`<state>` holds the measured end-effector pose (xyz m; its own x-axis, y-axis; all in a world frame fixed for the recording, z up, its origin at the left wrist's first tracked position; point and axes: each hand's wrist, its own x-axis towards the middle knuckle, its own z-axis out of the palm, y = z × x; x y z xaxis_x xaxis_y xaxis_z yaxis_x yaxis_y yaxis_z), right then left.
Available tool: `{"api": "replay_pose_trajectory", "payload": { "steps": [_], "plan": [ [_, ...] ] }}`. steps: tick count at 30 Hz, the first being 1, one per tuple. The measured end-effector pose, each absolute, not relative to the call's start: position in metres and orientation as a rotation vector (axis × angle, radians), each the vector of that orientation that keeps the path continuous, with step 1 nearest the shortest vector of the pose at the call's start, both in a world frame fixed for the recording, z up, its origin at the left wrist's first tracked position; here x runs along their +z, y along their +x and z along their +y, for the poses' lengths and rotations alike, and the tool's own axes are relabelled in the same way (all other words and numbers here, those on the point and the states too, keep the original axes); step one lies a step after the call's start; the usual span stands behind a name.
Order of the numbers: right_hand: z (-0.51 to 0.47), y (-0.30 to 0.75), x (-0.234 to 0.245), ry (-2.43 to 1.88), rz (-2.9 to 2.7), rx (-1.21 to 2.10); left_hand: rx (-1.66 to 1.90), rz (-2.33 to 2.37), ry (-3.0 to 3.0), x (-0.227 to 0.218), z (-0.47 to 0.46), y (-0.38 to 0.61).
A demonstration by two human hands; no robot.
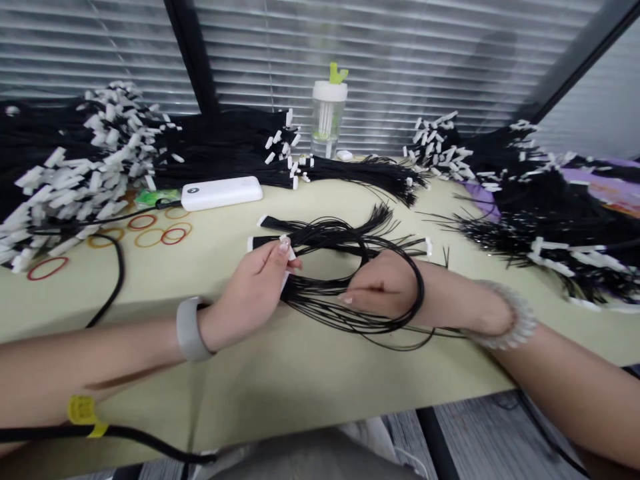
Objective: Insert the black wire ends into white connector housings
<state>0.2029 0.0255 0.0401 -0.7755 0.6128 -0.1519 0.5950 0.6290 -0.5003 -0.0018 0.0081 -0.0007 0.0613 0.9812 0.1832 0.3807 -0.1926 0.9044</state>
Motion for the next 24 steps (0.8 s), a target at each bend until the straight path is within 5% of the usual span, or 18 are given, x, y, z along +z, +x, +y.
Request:
{"api": "replay_pose_trajectory", "payload": {
  "steps": [24],
  "plan": [
    [0.01,0.166,0.015,-0.84,-2.616,0.56,1.043,1.331,1.764,0.006,0.004,0.001]
  ]
}}
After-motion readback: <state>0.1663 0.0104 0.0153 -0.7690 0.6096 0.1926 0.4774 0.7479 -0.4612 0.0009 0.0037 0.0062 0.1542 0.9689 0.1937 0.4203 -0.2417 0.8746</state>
